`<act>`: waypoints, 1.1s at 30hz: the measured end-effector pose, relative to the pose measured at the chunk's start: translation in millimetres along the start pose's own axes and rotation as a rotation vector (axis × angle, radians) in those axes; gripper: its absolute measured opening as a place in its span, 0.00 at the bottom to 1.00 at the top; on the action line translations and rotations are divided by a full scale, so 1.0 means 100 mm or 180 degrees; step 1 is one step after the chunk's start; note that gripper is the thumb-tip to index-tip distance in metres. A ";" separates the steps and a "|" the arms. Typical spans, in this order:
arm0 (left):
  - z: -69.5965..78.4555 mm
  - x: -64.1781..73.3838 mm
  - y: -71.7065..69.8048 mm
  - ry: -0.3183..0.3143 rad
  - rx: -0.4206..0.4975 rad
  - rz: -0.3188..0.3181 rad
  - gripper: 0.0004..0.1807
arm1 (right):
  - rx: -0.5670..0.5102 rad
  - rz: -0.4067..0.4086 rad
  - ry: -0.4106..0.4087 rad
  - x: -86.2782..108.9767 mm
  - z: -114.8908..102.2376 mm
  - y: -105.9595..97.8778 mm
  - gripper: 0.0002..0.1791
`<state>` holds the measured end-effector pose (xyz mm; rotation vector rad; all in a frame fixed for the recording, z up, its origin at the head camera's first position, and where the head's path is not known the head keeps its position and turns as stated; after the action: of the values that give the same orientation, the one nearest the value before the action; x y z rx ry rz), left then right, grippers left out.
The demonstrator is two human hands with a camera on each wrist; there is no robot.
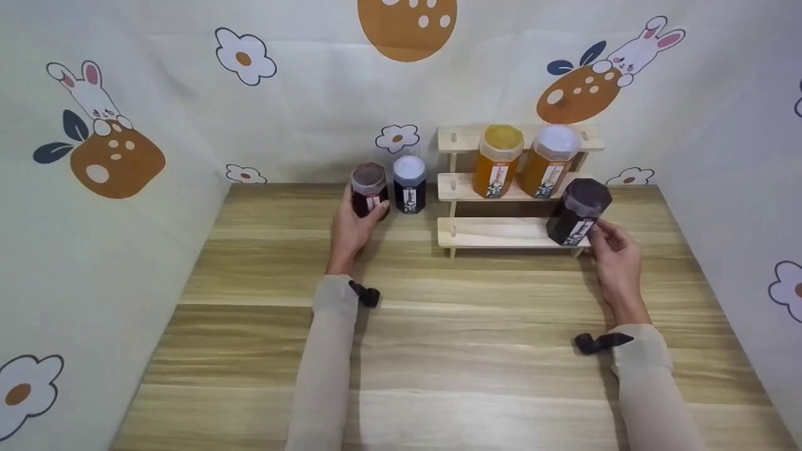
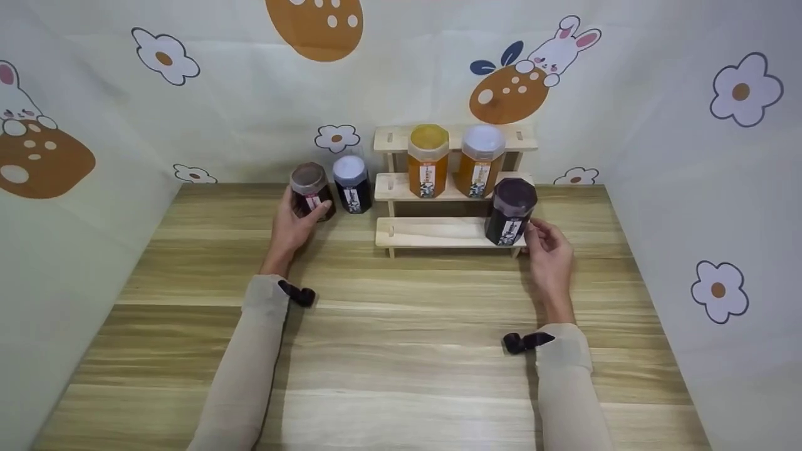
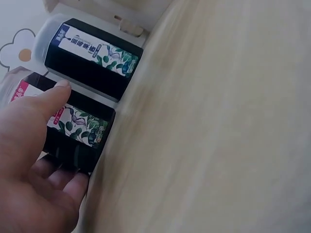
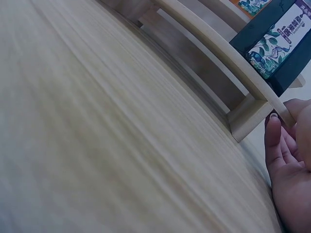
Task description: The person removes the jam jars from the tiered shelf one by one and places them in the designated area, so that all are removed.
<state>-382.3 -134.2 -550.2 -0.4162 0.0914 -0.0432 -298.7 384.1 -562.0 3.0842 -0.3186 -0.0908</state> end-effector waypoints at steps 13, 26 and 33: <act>0.03 -0.07 -0.04 0.0068 0.0050 -0.0193 0.51 | 0.0119 -0.0013 0.0036 -0.01 0.01 0.00 0.17; -0.01 -0.12 -0.03 0.0023 0.0076 -0.0326 0.47 | 0.0164 -0.0002 -0.0038 -0.02 0.03 0.01 0.16; -0.02 -0.06 0.03 0.0043 0.0135 -0.0211 0.43 | 0.0028 -0.0001 0.0000 0.00 0.01 -0.01 0.16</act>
<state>-388.8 -131.7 -552.8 -0.3765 0.0897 -0.1131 -298.5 384.8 -562.9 3.0930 -0.3191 -0.0897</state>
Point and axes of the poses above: each hand's wrist, its own x-axis away from the middle knuckle, its own y-axis out of the palm, z = x × y, the point moved 4 cm from there along -x, towards the middle knuckle, and after that the axes turned 14 degrees about -z, right-handed, at the moved point
